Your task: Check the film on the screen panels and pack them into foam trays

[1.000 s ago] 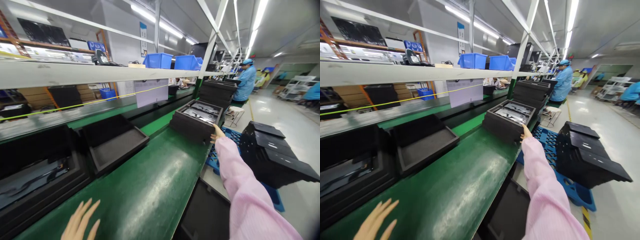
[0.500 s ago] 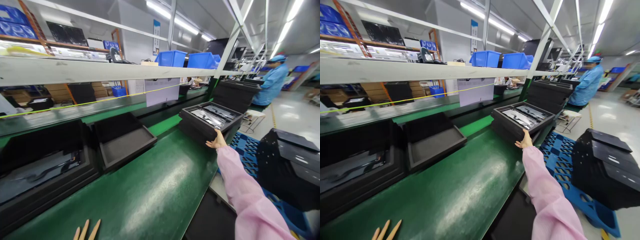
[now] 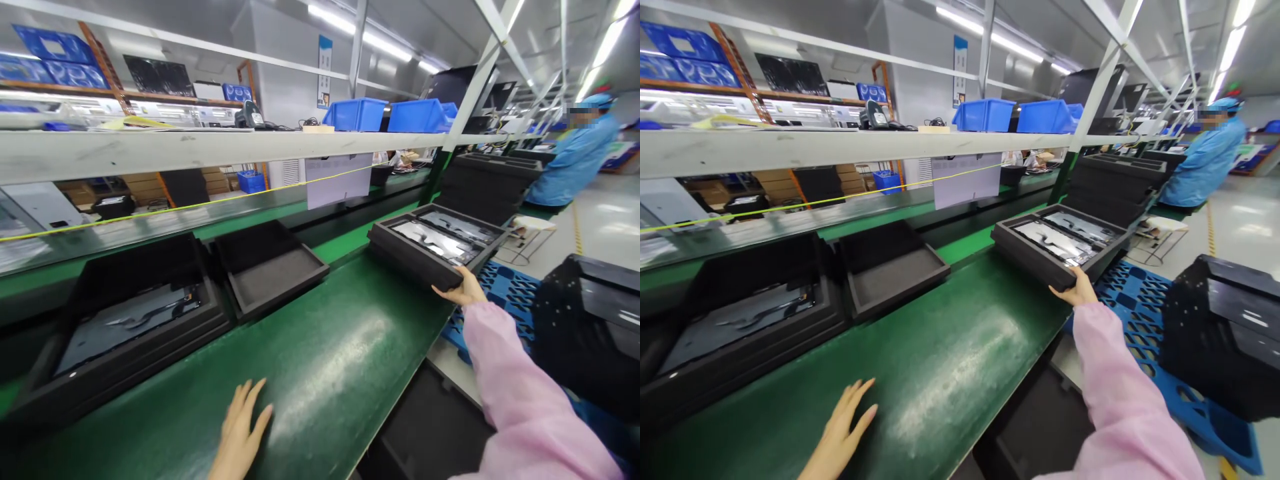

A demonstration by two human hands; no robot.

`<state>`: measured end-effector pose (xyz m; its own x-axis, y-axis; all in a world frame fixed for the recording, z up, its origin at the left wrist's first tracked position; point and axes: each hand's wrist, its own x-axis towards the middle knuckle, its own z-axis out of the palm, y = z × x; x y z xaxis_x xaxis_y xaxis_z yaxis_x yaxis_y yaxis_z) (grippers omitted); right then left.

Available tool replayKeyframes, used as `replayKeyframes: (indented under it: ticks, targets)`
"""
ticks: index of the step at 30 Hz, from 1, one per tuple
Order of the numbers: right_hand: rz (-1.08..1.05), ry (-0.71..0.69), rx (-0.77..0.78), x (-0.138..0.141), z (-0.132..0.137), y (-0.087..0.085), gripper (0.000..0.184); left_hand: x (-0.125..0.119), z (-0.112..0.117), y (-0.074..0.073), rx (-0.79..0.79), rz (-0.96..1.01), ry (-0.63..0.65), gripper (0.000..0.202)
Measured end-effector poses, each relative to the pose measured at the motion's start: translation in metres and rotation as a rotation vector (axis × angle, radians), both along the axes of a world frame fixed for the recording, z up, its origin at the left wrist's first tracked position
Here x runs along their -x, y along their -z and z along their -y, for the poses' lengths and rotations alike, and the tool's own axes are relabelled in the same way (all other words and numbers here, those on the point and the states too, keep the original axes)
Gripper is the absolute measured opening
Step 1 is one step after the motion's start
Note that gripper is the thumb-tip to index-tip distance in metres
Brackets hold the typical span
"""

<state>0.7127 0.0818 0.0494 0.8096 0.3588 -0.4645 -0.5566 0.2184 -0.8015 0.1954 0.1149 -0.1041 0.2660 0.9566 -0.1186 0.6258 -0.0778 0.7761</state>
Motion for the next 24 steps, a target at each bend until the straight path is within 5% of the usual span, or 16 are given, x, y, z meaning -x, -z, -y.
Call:
replayKeyframes:
  ticks: [3,5,8,11,15,24]
  targets:
    - [0.041,-0.050,-0.019,0.042,0.039,0.013,0.026,-0.074,0.005,-0.037,0.335,0.600,0.192,0.070]
    - [0.066,-0.060,-0.040,0.077,0.065,0.025,0.018,-0.134,0.013,-0.054,0.453,0.718,0.299,0.085]
    - [0.099,-0.054,-0.082,0.136,0.101,0.046,0.012,-0.211,0.029,-0.064,0.622,0.828,0.375,0.105]
    - [0.117,-0.057,-0.095,0.195,0.129,0.066,0.039,-0.249,0.047,-0.063,0.670,0.963,0.311,0.105]
    - [0.145,-0.067,-0.097,0.258,0.152,0.090,0.081,-0.232,0.068,-0.060,0.616,1.071,0.094,0.083]
    - [-0.027,-0.220,-0.101,0.345,0.166,0.147,0.126,-0.134,0.090,-0.046,0.589,1.107,-0.257,0.057]
